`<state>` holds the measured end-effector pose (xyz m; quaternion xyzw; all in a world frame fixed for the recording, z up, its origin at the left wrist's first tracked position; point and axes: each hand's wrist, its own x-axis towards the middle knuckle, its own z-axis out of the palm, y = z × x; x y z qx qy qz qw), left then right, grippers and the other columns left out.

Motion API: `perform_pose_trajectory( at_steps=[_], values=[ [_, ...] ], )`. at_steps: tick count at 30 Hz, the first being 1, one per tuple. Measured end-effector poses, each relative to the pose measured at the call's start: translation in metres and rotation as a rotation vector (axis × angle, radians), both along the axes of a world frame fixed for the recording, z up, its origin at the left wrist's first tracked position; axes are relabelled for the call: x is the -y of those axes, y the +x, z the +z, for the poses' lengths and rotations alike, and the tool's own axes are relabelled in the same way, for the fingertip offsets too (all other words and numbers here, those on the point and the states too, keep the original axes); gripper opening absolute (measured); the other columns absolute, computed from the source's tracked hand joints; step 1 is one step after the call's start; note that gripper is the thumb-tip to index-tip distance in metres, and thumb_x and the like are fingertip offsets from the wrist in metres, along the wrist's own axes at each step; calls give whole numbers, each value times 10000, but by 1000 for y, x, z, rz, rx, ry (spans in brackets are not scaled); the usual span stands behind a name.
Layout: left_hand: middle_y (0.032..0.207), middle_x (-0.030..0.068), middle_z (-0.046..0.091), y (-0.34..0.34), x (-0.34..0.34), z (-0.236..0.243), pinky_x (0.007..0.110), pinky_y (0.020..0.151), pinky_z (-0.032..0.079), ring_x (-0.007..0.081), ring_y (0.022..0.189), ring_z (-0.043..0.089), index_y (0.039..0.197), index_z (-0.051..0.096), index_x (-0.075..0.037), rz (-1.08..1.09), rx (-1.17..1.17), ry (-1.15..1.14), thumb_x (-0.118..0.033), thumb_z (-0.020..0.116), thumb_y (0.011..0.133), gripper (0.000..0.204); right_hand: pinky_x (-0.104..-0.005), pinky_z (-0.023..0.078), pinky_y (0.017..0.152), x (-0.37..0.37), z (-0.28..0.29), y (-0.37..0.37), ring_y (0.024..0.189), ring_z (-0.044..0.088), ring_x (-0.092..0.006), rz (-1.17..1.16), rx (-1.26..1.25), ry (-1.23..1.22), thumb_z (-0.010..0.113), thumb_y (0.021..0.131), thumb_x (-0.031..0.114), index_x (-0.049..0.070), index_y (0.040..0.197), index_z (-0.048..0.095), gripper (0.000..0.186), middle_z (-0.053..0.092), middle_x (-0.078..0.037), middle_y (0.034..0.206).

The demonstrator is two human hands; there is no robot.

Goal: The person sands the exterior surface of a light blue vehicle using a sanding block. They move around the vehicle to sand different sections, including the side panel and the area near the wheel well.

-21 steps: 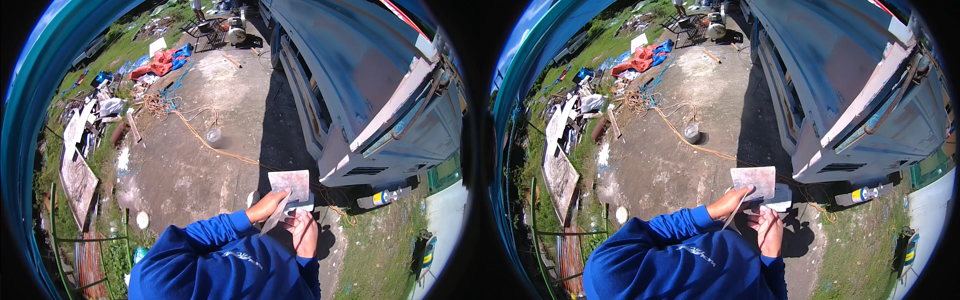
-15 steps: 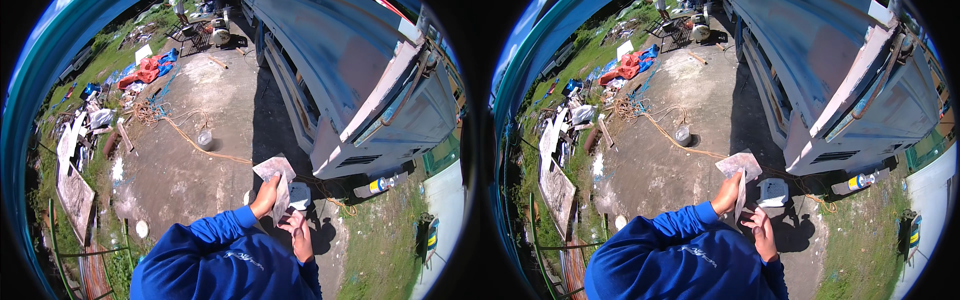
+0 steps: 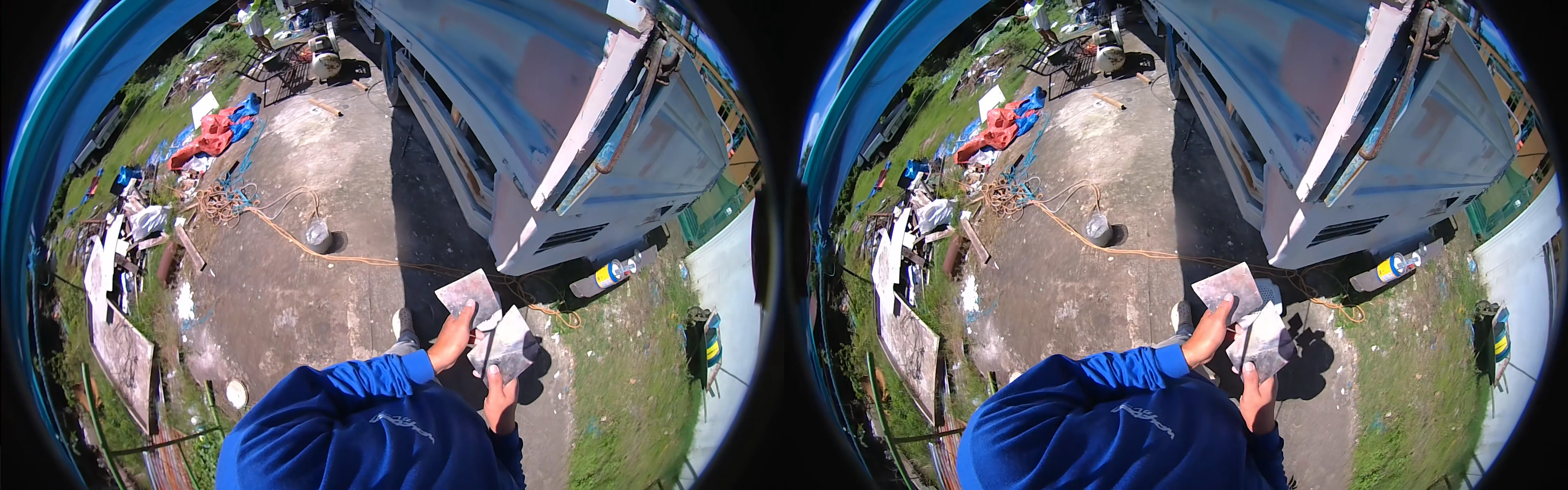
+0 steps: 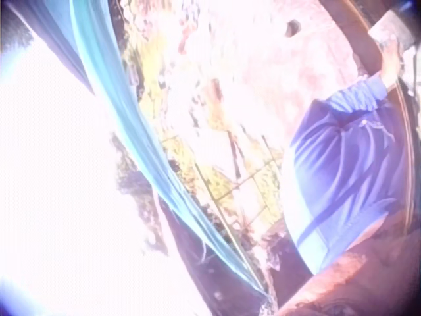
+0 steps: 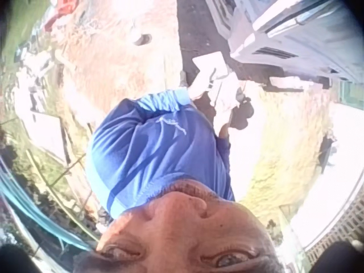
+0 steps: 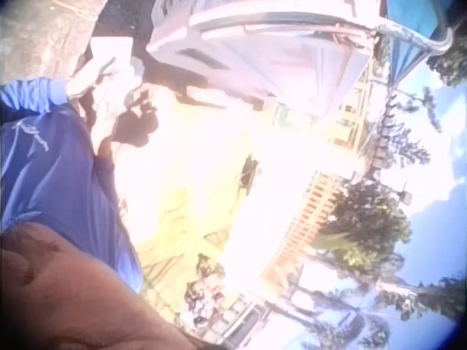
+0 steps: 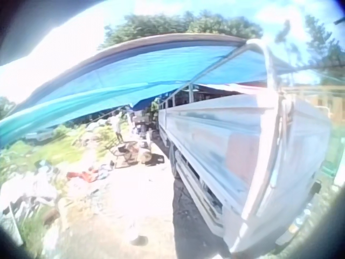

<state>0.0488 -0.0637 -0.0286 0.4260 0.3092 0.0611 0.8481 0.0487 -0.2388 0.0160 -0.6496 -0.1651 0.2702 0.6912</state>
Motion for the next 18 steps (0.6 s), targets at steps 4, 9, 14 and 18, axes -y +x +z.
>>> perform_pose_trajectory(
  at_steps=[4,9,14,18],
  values=[
    [1158,107,662,-15,-9,-10,334,793,551,200,1044,648,1235,605,10,114,-47,101,-351,513,1029,425,-351,516,921,34,-45,7,1123,586,-230,-222,13,-31,539,1000,111,-23,1388,448,421,549,-122,1315],
    [1151,107,659,-35,-25,-18,361,815,536,232,1010,629,1217,607,19,-30,-160,230,-299,519,997,396,-434,600,791,64,-37,9,1129,600,-283,-460,-238,57,543,1006,187,10,1421,403,472,523,-130,1329],
    [1096,191,641,-36,-54,-47,381,758,558,248,942,649,1169,624,16,-146,-344,425,-230,482,981,340,-423,601,767,94,-48,23,1108,618,-276,-721,-336,48,550,1009,296,30,1402,427,490,537,-134,1315],
    [1162,170,633,-25,-60,-73,377,762,575,268,1006,649,1256,572,3,-172,-395,544,-150,474,967,342,-375,588,733,124,-41,32,1082,639,-245,-889,-368,21,574,989,292,42,1398,440,498,586,-116,1261]
  ],
)
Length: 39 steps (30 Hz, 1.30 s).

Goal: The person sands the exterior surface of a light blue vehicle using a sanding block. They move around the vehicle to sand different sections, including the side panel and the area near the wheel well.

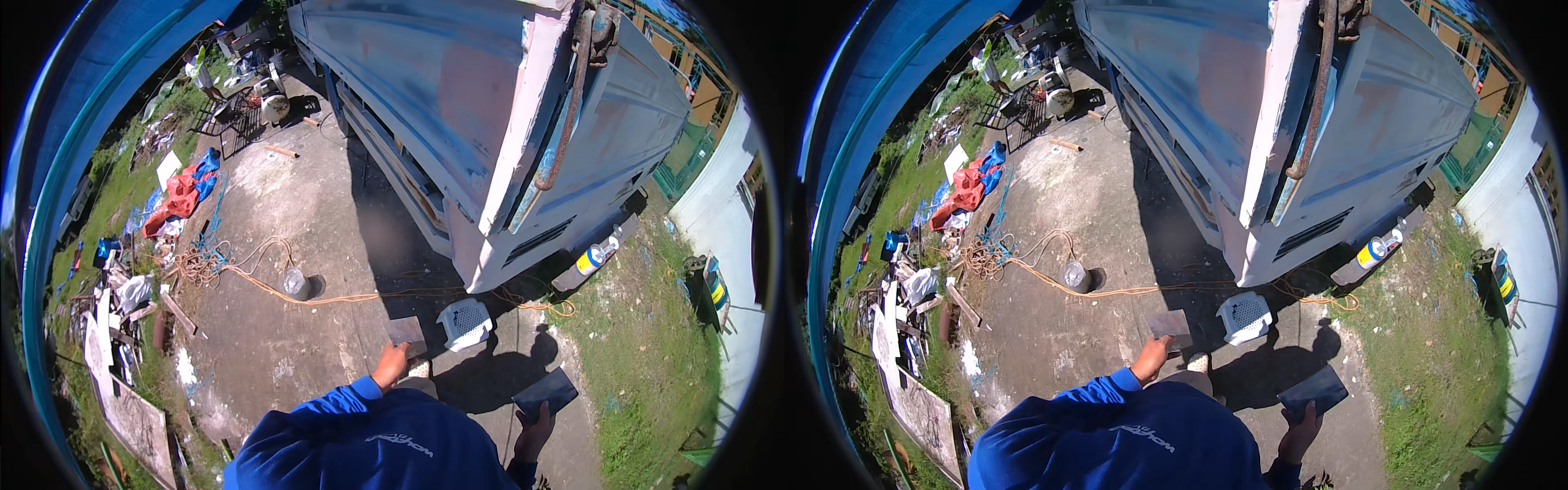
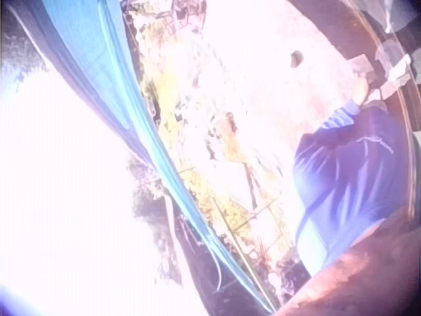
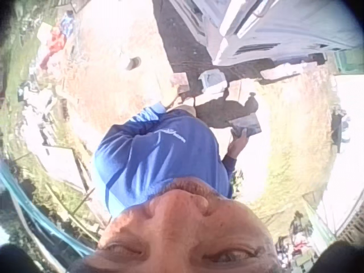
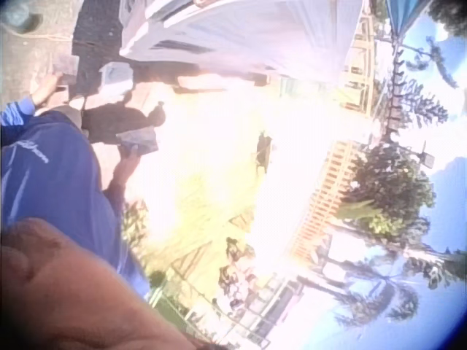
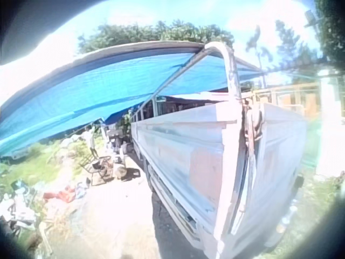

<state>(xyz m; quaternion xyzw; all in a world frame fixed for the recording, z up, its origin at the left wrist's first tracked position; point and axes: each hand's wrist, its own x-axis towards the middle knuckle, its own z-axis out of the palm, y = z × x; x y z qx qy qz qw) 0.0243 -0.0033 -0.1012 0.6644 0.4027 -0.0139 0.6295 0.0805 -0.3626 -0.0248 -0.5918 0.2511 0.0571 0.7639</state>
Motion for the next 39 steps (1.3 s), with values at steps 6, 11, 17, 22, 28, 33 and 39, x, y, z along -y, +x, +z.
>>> perform_pose_trajectory(
  at_steps=[6,11,17,22,28,33,39],
  values=[
    [1129,146,642,79,-27,21,423,846,602,269,969,675,1184,562,40,-52,262,-351,3,516,896,294,-323,599,670,-23,6,63,911,683,-168,69,124,62,591,950,192,64,1251,549,329,657,-53,1079],
    [1097,141,646,76,-12,-56,412,872,588,271,951,676,1188,537,28,-346,140,-390,65,527,830,359,-331,581,718,-2,-7,82,943,666,-175,-51,111,138,552,928,107,58,1277,533,353,648,-65,1106],
    [1094,108,639,126,59,-26,373,865,567,233,991,660,1205,519,-18,-226,144,-454,97,552,809,414,-380,561,877,46,-6,122,1012,665,-221,-99,139,140,530,922,24,18,1365,477,446,636,-112,1167],
    [1152,86,648,184,126,-20,358,888,534,211,1069,642,1237,543,-29,-231,345,-412,-43,586,944,296,-339,550,888,118,-16,158,1063,635,-195,-171,296,9,506,905,-44,6,1456,395,564,598,-129,1237],
    [1255,80,634,268,256,-29,394,967,515,211,1148,619,1297,551,-54,-146,373,-647,-233,521,1044,312,-457,479,1025,283,34,194,1232,573,-274,-16,450,472,506,849,-25,26,1530,314,709,558,-152,1362],
    [1209,41,639,331,361,-50,356,988,484,180,1133,597,1259,582,-86,-85,282,-874,-232,583,1011,287,-373,571,822,384,-16,248,1013,659,-225,-119,438,538,530,921,24,-19,1362,476,446,616,-160,1246],
    [1189,68,656,371,439,3,358,902,554,193,1071,657,1289,546,-67,-315,246,-947,-231,574,1016,320,-261,480,642,404,-86,319,649,572,-134,106,39,269,532,1037,348,100,964,602,268,638,-53,851]
  ],
)
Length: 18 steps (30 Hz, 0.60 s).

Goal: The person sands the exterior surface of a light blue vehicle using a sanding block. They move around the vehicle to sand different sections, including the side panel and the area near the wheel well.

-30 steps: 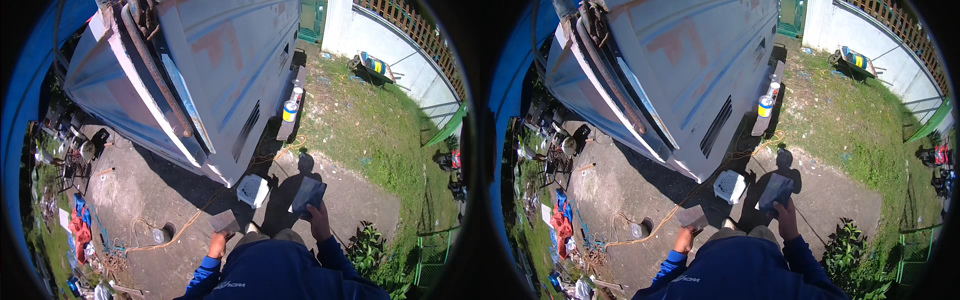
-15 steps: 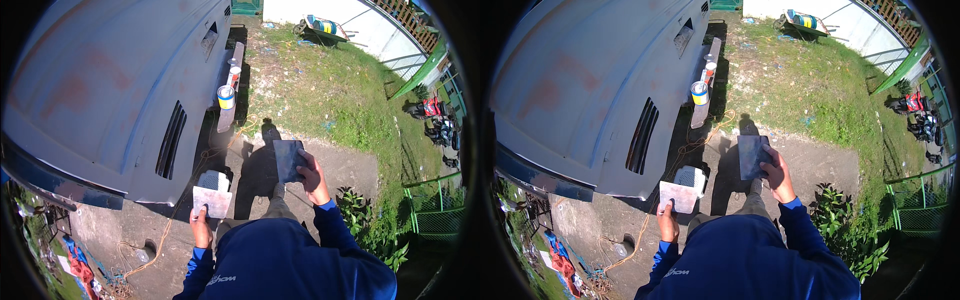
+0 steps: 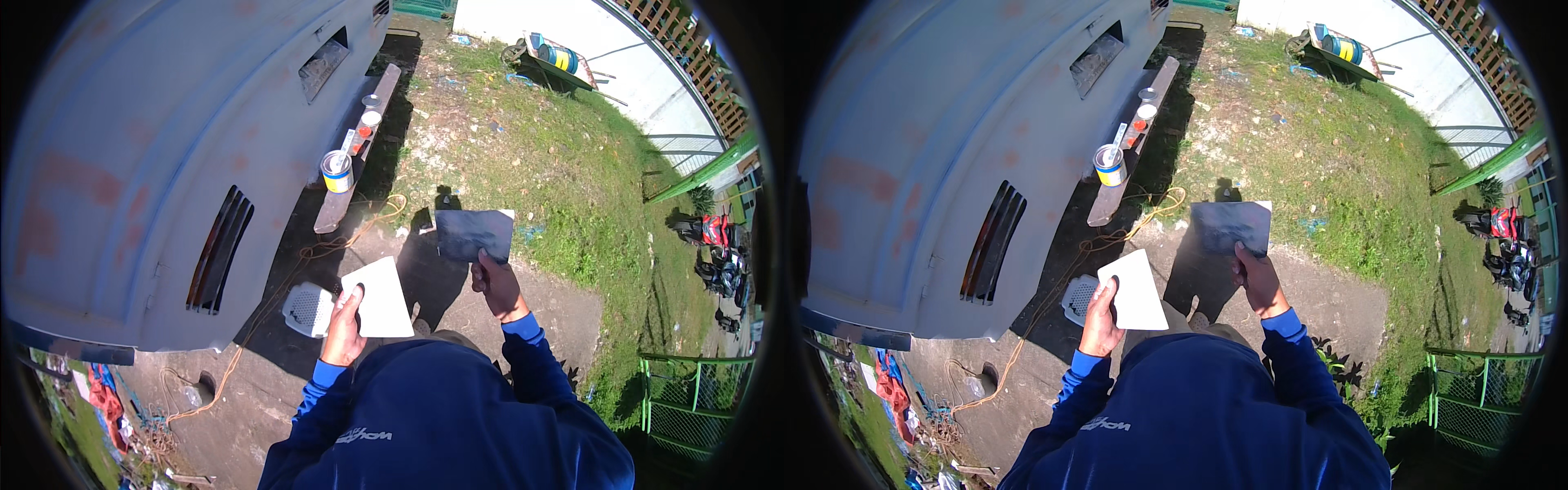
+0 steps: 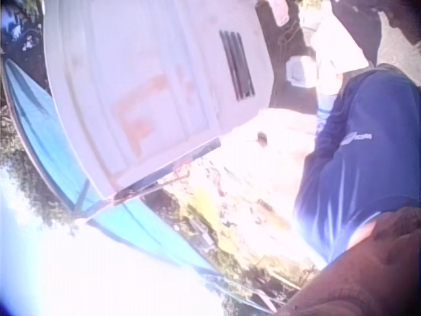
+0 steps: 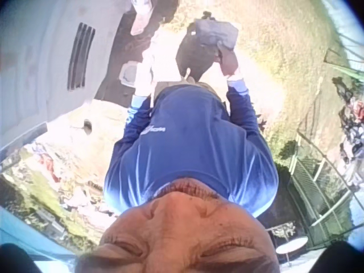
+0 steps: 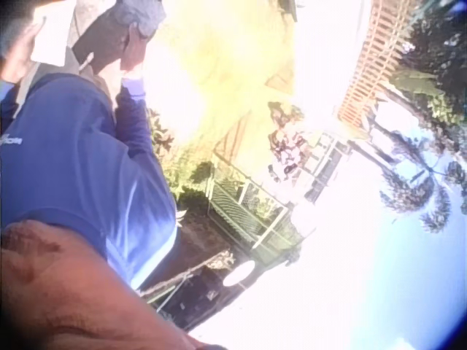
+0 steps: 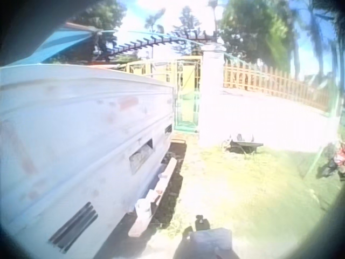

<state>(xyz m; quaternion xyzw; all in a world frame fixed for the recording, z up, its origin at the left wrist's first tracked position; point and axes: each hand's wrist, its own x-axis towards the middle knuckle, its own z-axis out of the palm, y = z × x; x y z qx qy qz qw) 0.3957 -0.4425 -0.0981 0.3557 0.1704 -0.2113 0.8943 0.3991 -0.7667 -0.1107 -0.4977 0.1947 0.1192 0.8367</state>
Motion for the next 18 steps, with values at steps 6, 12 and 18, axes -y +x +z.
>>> perform_pose_trajectory(
  at_steps=[6,12,18],
  values=[
    [1230,70,630,30,6,-10,325,970,500,161,1126,612,1334,507,-23,-89,126,174,-204,574,1021,368,-299,487,792,-77,-8,69,854,613,-132,444,139,-131,476,1060,292,65,1128,624,280,658,-18,952],
    [1168,61,669,43,-47,-5,284,928,461,119,1052,584,1262,601,50,-112,224,425,-303,581,1016,431,-377,496,934,-128,-20,125,1075,616,-240,873,98,-52,333,1096,318,-33,1382,443,466,623,-130,1161],
    [910,227,700,31,-101,-6,457,781,511,407,871,663,1061,688,-8,-471,240,1236,-395,540,992,421,-399,473,981,-172,-5,180,1197,571,-297,879,919,-810,712,905,177,-17,1409,429,609,547,-215,1303]
  ],
)
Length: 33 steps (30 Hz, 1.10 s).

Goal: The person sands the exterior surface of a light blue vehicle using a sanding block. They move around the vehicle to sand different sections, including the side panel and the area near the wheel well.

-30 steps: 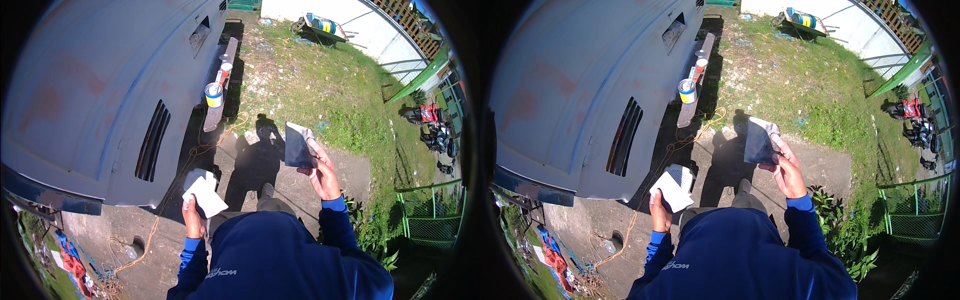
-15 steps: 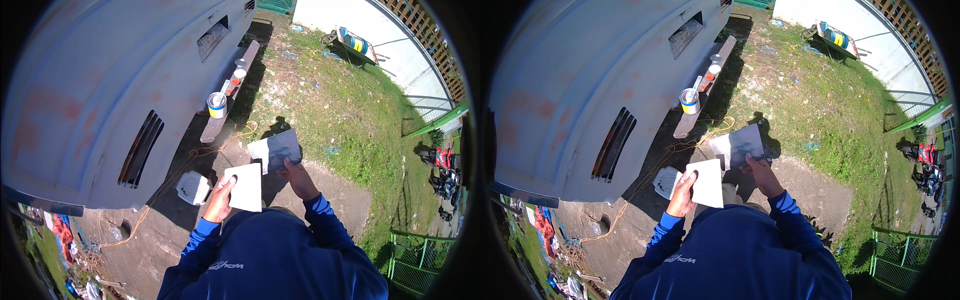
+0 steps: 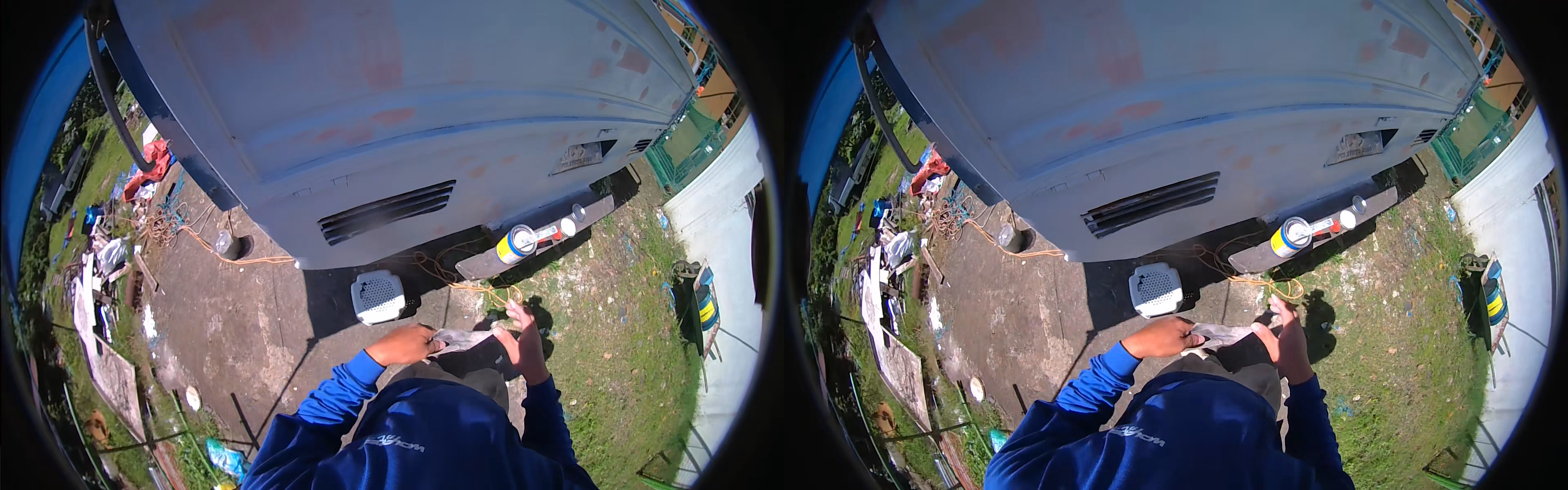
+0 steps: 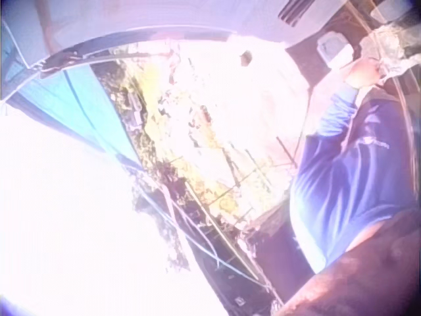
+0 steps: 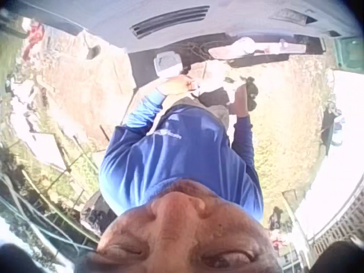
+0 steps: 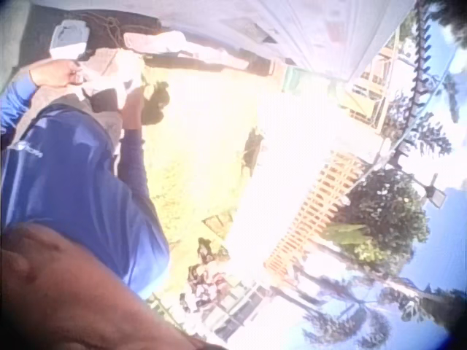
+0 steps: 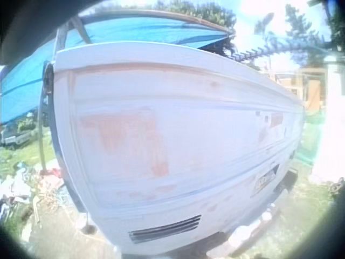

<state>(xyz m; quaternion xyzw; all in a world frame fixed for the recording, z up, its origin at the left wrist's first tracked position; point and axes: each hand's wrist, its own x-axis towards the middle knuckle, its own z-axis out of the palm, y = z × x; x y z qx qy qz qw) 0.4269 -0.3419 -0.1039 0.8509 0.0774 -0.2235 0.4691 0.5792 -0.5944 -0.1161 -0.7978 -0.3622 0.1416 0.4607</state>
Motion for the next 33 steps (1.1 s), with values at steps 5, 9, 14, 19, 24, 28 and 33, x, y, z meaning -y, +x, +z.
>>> perform_pose_trajectory(
  at_steps=[5,9,14,19,24,28,33],
  values=[
    [928,259,690,-26,2,-17,499,763,502,442,850,648,1019,682,25,-4,82,-32,-354,552,973,404,-411,556,783,-82,47,-33,1006,663,-373,607,118,-187,668,923,256,17,1219,620,383,686,-214,1088],
    [907,253,695,-46,-6,3,486,775,499,426,827,655,1053,683,27,172,81,-103,-343,553,971,400,-402,555,735,-113,43,-23,823,701,-357,708,6,-228,646,937,215,23,1058,692,232,717,-174,891],
    [942,203,717,-95,-17,8,430,768,499,332,813,665,1084,677,22,445,19,-243,-404,555,994,452,-317,543,701,-134,65,0,784,723,-224,865,-169,-367,610,958,193,-1,1037,703,229,728,-154,872],
    [949,127,719,-155,-31,46,357,773,512,204,835,653,1132,672,20,853,-47,-243,-405,569,1001,457,-296,558,672,-102,-10,66,726,707,-163,757,-450,-534,580,967,181,-54,1017,690,265,745,-143,867],
    [980,40,707,-204,-31,12,316,794,515,128,874,631,1194,654,7,1484,140,-325,-357,593,1001,416,-393,430,1043,27,-194,162,1311,477,-301,781,-131,-745,670,867,231,-49,1474,372,732,448,-217,1472],
    [1062,44,692,-192,-1,-35,296,827,498,132,944,626,1240,612,14,1864,289,-538,-311,602,997,405,-396,434,1034,76,-246,156,1291,488,-298,397,-465,-938,654,876,244,-41,1447,390,691,463,-213,1444],
    [1151,96,683,-175,19,-93,322,894,486,175,1035,623,1236,623,23,1954,192,-521,-265,605,981,385,-400,439,1022,48,-250,119,1266,502,-294,225,-619,-929,634,888,260,-29,1414,412,640,481,-207,1408]
  ],
)
